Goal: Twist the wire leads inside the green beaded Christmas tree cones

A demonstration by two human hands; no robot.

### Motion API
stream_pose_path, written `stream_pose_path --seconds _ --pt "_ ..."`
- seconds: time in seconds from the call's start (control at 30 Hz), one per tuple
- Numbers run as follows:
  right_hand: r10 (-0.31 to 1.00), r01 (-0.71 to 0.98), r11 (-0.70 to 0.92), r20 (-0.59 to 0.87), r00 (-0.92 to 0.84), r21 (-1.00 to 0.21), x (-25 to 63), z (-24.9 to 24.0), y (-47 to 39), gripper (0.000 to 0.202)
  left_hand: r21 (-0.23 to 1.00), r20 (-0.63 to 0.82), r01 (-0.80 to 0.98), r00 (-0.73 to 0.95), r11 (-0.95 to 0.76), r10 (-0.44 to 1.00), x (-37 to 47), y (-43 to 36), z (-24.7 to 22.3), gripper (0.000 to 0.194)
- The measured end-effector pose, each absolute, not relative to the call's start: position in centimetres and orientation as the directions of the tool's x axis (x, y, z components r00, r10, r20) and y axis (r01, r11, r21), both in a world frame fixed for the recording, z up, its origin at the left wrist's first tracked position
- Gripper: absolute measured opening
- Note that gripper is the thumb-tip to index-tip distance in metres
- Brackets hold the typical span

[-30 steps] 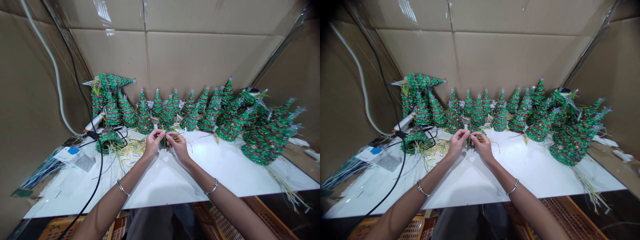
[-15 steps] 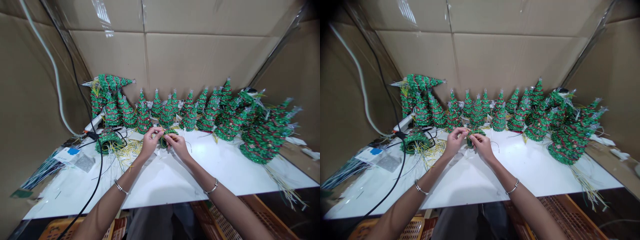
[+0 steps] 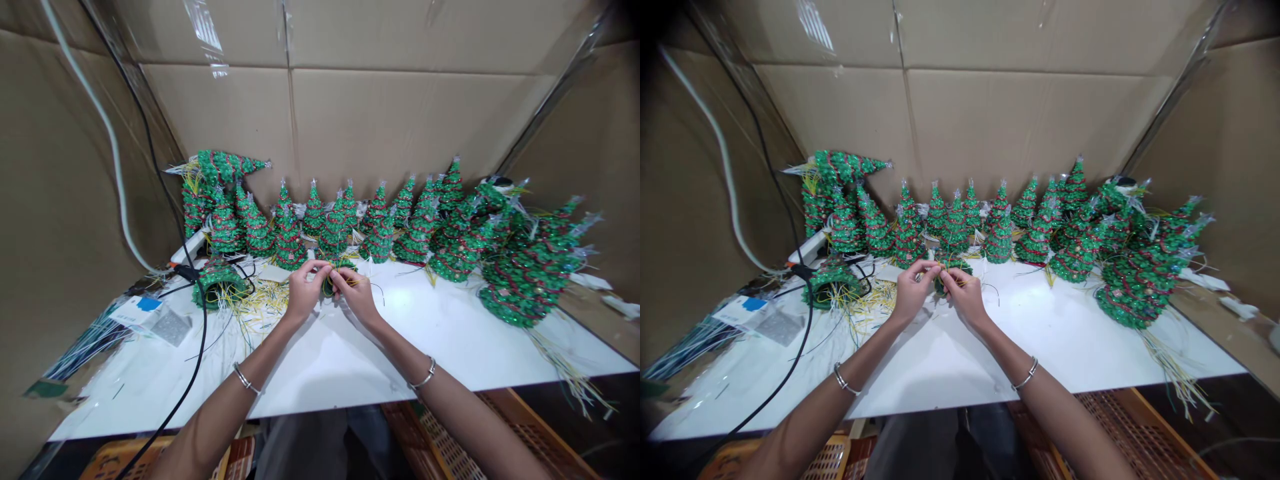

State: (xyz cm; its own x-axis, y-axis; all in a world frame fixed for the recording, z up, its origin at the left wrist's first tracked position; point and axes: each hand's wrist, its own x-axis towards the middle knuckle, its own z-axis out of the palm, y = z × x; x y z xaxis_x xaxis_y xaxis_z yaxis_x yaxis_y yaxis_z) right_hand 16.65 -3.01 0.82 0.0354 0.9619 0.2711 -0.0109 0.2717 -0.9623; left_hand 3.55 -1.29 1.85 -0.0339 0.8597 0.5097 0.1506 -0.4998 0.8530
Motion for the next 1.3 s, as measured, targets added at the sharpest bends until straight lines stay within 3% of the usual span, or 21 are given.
stream_pose_path --seconds 0.37,0.63,0.8,1.3 --pt "0.967 -0.161 0.254 0.244 0.076 -0.954 16.6 0.8 -2.8 0.033 0.850 0.504 0.218 -0.073 -0.480 0.860 3.6 -1.7 2.2 0.012" --pt "0.962 -0.216 0.264 0.240 0.133 -0.940 16.5 0.2 -2.6 0.029 0.917 0.388 -0.089 -0.018 -0.388 0.921 3.6 -0.4 1.0 0.021" --pt "0.964 -0.131 0.265 0.264 0.025 -0.955 16.8 0.5 -2.7 0.033 0.937 0.317 -0.125 -0.083 -0.326 0.945 3.1 0.3 0.6 0.026" --pt "0.946 0.076 0.315 0.307 -0.102 -0.946 17.6 0.5 -3.0 0.047 0.925 0.372 -0.045 -0.082 -0.376 0.925 2.9 0.1 0.6 0.026"
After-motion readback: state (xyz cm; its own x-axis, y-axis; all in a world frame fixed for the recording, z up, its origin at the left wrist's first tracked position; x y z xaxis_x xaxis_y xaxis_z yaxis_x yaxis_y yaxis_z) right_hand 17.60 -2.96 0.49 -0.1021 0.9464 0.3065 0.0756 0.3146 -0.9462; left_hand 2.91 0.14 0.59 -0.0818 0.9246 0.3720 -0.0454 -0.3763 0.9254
